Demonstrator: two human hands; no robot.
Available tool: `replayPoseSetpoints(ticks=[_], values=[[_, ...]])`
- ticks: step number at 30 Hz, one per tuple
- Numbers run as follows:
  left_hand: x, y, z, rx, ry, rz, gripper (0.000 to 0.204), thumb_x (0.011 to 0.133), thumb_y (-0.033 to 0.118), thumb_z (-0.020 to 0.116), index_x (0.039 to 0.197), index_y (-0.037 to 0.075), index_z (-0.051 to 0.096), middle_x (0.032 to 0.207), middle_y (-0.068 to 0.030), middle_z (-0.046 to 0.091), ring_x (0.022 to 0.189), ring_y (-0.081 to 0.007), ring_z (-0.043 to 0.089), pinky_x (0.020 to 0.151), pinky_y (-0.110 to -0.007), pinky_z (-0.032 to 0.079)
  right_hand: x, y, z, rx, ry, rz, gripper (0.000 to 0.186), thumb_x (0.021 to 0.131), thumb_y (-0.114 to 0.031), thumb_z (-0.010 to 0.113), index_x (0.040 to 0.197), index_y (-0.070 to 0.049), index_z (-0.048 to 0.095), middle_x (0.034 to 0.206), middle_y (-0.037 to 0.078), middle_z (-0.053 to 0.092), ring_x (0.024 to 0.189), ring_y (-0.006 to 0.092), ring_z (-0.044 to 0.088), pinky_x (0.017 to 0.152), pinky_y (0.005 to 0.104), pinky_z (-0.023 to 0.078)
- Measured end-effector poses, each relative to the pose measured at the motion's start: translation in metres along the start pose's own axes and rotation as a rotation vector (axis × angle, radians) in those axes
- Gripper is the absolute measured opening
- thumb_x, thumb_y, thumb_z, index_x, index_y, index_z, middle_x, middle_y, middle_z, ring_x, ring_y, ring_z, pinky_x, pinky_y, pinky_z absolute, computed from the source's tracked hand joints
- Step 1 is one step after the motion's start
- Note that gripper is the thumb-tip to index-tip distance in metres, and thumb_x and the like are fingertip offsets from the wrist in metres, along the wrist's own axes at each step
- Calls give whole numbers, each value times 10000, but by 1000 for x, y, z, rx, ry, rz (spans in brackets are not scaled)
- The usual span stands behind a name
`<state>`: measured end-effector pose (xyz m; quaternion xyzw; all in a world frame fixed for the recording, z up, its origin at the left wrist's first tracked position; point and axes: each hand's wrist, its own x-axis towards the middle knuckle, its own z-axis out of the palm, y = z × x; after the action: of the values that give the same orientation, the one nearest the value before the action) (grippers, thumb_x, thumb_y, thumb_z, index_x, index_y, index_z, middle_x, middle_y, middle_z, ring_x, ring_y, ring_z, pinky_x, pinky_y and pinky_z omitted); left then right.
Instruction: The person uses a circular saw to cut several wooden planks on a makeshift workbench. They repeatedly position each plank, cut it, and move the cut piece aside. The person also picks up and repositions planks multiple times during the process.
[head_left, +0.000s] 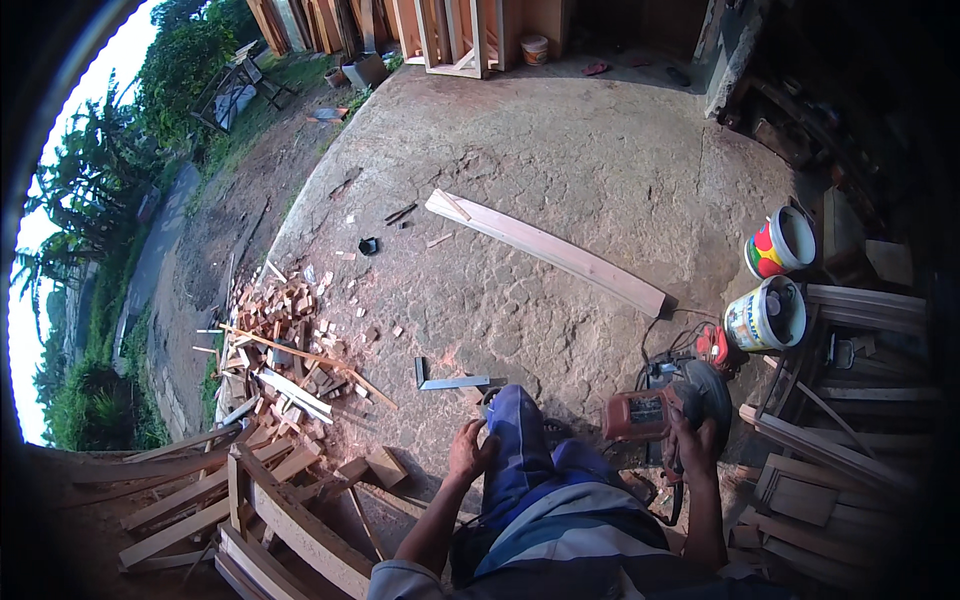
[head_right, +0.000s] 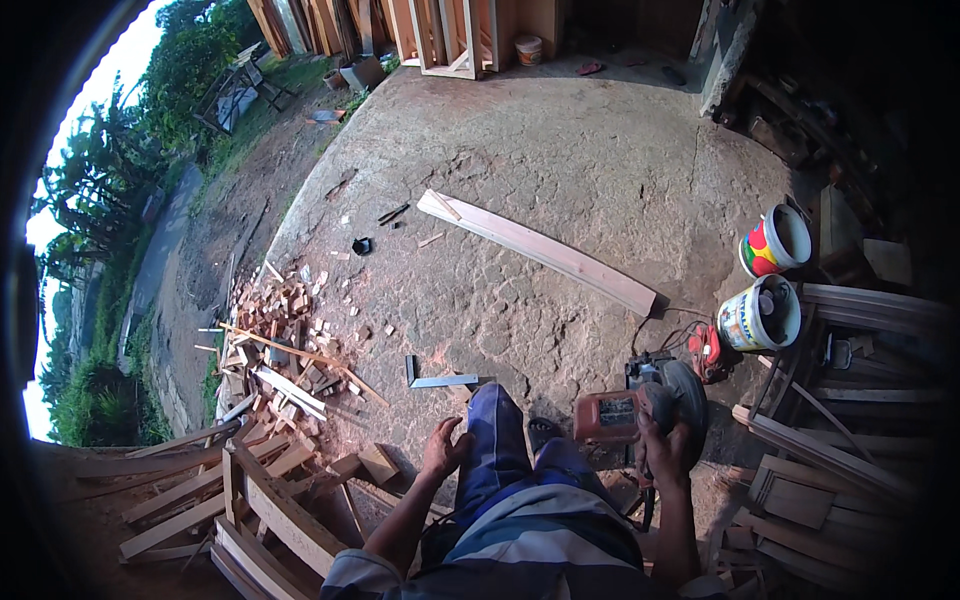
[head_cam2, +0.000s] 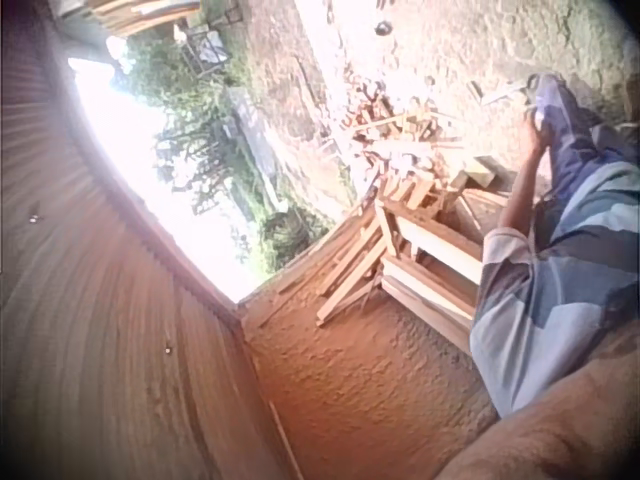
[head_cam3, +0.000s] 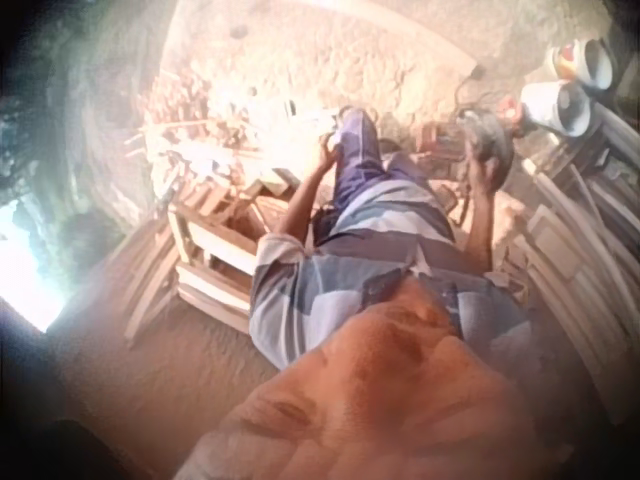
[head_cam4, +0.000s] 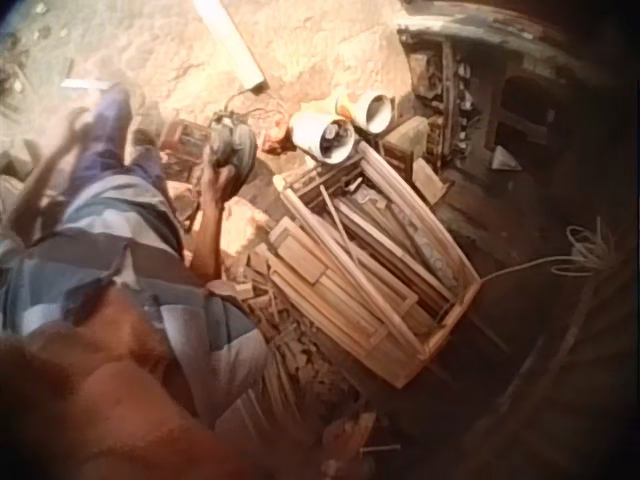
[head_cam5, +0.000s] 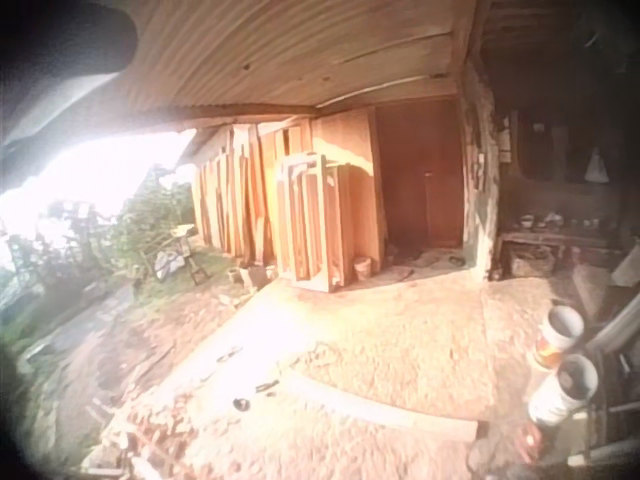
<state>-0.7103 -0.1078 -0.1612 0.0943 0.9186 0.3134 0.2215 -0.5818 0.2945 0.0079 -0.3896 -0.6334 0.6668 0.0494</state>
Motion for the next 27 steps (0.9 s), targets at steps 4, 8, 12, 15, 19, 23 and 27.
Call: replayPoseSetpoints(ticks=[4,8,12,15,19,23,27], values=[[113,2,7,112,-207,104,518,907,354,697,1353,102,622,1314,-189,650,1232,-399,602,1047,-467,487,17,28,-17,107,174,-38,251,998,-259,658,864,-51,617,578,13,563,386,100,494,407,259,376],[243,28,21,250,-374,123,497,922,356,670,1352,109,630,1248,-207,683,1180,-417,632,1014,-494,508,55,77,-26,6,436,-81,486,915,-134,748,1339,34,580,1110,98,676,983,181,659,862,333,510],[389,21,70,347,-503,138,502,918,368,670,1349,113,631,1225,-201,698,1154,-413,655,985,-513,522,118,50,18,-107,580,-161,676,874,-153,735,1468,19,461,1460,163,515,1369,274,489,1159,417,356],[516,34,111,421,-561,161,468,915,359,666,1309,107,646,1214,-203,699,1141,-414,660,967,-522,528,181,49,32,-169,567,-189,681,856,-184,737,1454,12,473,1474,164,514,1366,293,502,1154,432,371],[665,28,184,489,-598,284,384,902,327,671,1197,80,673,1169,-198,701,1117,-413,660,956,-521,531,236,73,64,-53,634,113,564,878,-175,734,1365,-4,506,1329,134,542,1221,255,519,1044,399,392],[786,0,226,631,-643,282,362,892,291,712,1186,86,660,1235,-177,656,1200,-418,612,991,-527,512,271,93,90,49,582,409,447,900,-167,731,1276,-20,538,1183,104,570,1076,218,536,934,367,412],[897,-18,267,831,-689,429,350,852,219,753,1153,67,657,1262,-164,618,1202,-368,599,1028,-492,502,294,103,116,115,580,583,332,922,-158,729,1186,-35,571,1037,75,598,931,181,553,824,335,433]])
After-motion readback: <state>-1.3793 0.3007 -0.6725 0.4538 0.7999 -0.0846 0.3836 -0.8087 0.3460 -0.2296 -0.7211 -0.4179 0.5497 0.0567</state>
